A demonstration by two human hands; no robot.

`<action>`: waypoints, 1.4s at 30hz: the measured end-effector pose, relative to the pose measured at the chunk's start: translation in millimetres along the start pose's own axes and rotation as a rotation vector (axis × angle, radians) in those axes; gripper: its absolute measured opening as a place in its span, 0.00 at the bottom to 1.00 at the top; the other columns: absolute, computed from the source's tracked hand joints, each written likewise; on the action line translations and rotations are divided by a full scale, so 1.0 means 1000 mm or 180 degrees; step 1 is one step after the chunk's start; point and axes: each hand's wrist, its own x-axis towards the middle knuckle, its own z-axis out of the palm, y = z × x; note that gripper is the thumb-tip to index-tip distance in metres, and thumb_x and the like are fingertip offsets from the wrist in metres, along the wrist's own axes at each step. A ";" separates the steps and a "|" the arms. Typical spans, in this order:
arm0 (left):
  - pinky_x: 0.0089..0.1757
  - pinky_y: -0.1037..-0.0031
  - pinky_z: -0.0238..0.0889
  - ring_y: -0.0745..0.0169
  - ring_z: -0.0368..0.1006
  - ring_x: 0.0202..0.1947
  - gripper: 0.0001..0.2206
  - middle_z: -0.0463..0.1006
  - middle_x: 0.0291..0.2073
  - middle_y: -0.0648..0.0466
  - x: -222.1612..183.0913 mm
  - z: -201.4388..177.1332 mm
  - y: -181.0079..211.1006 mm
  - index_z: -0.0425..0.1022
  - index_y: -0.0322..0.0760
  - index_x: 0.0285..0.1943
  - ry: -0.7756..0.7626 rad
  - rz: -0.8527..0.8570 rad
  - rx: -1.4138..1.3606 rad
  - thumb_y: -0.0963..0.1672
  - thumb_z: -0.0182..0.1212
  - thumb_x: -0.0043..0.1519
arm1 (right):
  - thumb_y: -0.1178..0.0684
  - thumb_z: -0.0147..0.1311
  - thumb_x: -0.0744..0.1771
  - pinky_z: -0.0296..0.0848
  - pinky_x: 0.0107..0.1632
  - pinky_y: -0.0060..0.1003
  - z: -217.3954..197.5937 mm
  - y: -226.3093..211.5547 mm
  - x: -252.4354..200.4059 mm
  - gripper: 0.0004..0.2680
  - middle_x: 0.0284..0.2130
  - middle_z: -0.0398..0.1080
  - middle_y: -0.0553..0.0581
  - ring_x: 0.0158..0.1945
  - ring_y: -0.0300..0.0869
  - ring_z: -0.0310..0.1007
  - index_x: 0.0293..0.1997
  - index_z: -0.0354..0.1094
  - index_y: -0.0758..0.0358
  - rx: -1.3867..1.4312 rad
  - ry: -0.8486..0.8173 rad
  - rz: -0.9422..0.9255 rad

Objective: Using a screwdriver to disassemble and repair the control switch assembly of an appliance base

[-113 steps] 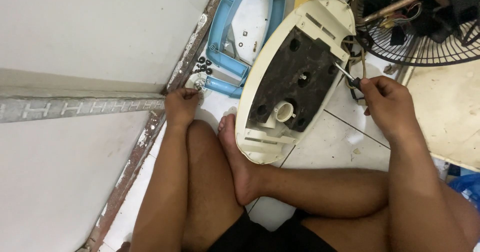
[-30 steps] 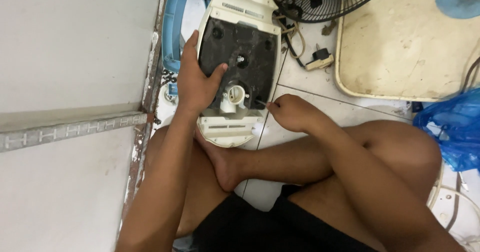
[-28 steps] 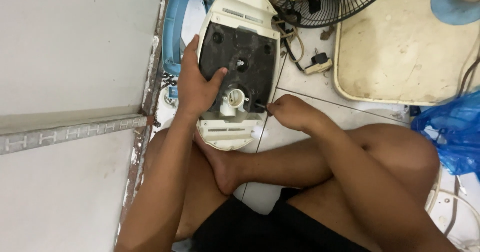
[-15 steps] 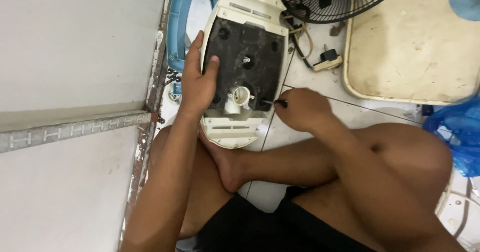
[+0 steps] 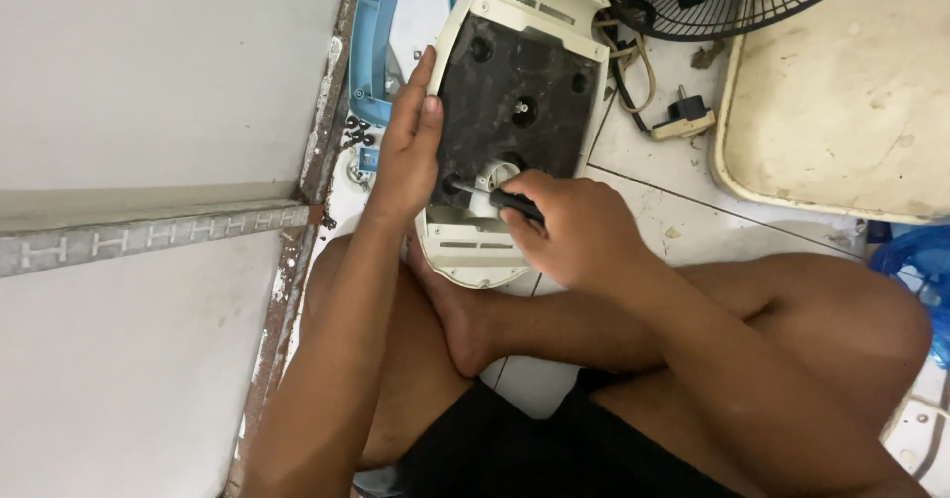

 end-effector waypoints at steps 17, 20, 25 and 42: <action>0.71 0.59 0.43 0.49 0.48 0.79 0.21 0.56 0.77 0.46 0.000 0.001 0.009 0.55 0.42 0.77 0.0094 -0.0213 -0.0228 0.47 0.40 0.74 | 0.49 0.57 0.64 0.69 0.24 0.42 0.010 -0.007 0.012 0.11 0.31 0.81 0.55 0.19 0.50 0.74 0.48 0.79 0.58 -0.0434 -0.0018 0.0040; 0.71 0.59 0.43 0.48 0.48 0.79 0.21 0.56 0.77 0.45 0.000 0.001 0.006 0.54 0.42 0.78 0.0077 -0.0184 -0.0253 0.47 0.40 0.75 | 0.49 0.58 0.64 0.68 0.23 0.43 0.010 -0.008 0.013 0.11 0.30 0.81 0.55 0.19 0.51 0.74 0.47 0.79 0.59 -0.0467 0.0029 0.0006; 0.71 0.57 0.44 0.47 0.48 0.78 0.22 0.55 0.77 0.43 0.001 0.001 0.002 0.53 0.42 0.78 0.0067 -0.0100 -0.0270 0.49 0.39 0.75 | 0.51 0.58 0.65 0.68 0.24 0.42 0.012 -0.011 0.015 0.11 0.29 0.80 0.56 0.20 0.50 0.75 0.47 0.78 0.61 -0.0501 0.0000 -0.0042; 0.72 0.58 0.39 0.49 0.46 0.79 0.23 0.55 0.77 0.47 0.003 0.001 0.003 0.53 0.36 0.77 0.0021 -0.0188 -0.0410 0.47 0.37 0.74 | 0.59 0.54 0.66 0.70 0.40 0.48 0.023 -0.036 0.011 0.05 0.34 0.76 0.61 0.35 0.56 0.72 0.44 0.73 0.67 -0.0298 0.0176 -0.0441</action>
